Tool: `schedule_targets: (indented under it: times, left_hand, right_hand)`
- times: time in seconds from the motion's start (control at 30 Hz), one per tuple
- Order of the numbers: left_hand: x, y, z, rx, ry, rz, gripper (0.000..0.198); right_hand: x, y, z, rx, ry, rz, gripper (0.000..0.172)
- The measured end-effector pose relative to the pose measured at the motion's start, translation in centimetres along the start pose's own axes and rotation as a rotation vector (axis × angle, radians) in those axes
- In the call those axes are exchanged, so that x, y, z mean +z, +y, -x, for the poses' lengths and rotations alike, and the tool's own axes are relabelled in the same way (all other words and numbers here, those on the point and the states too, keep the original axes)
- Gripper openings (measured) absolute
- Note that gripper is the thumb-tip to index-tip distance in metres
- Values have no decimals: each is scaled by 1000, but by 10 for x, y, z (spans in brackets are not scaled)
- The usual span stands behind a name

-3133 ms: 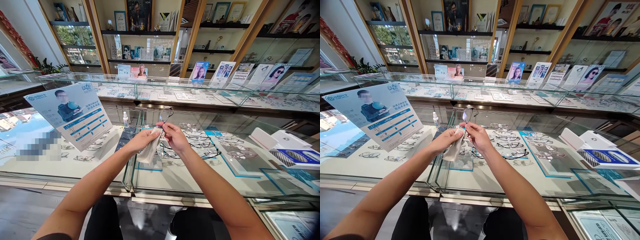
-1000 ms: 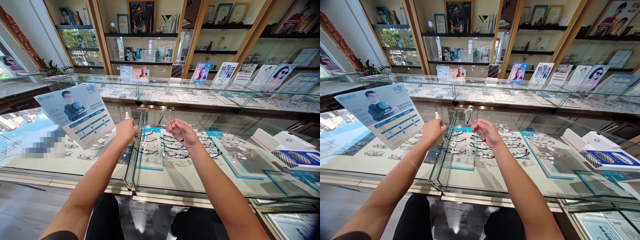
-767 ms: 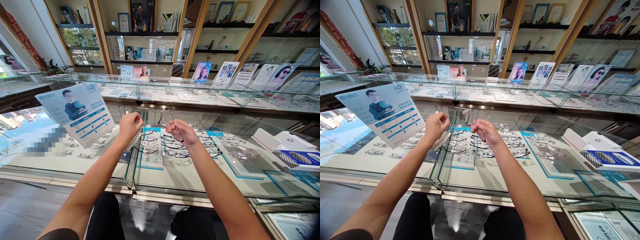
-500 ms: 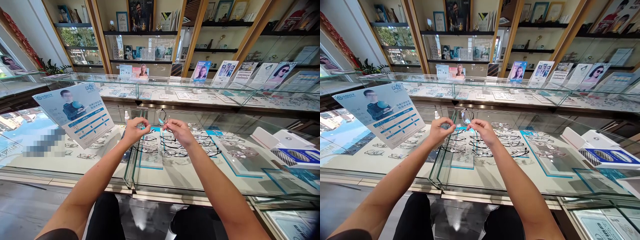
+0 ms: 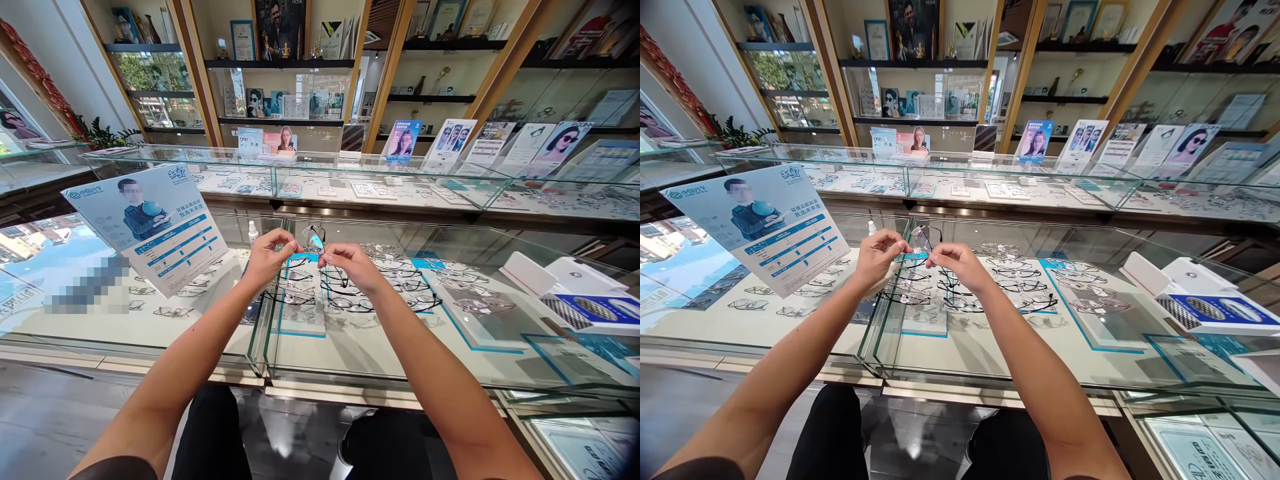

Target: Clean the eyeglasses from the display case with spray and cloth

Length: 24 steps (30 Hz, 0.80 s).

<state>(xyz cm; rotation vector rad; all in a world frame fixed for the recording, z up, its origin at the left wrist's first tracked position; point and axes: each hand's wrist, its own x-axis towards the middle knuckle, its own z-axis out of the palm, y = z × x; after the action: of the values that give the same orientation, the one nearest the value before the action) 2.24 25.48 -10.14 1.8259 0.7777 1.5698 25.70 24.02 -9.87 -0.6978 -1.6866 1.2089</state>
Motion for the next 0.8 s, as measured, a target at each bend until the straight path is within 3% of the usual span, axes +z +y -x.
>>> schedule_targets:
  times: [0.13, 0.47, 0.8]
  left_hand:
    - [1, 2, -2, -50, -4, 95, 28]
    - [0, 4, -4, 61, 100, -10, 22]
    - [-1, 3, -4, 68, 89, 39, 21]
  right_hand:
    - [0, 0, 0, 10, -5, -20, 33]
    - [0, 0, 1, 22, -10, -21, 35]
    - [-2, 0, 1, 65, -99, -40, 33]
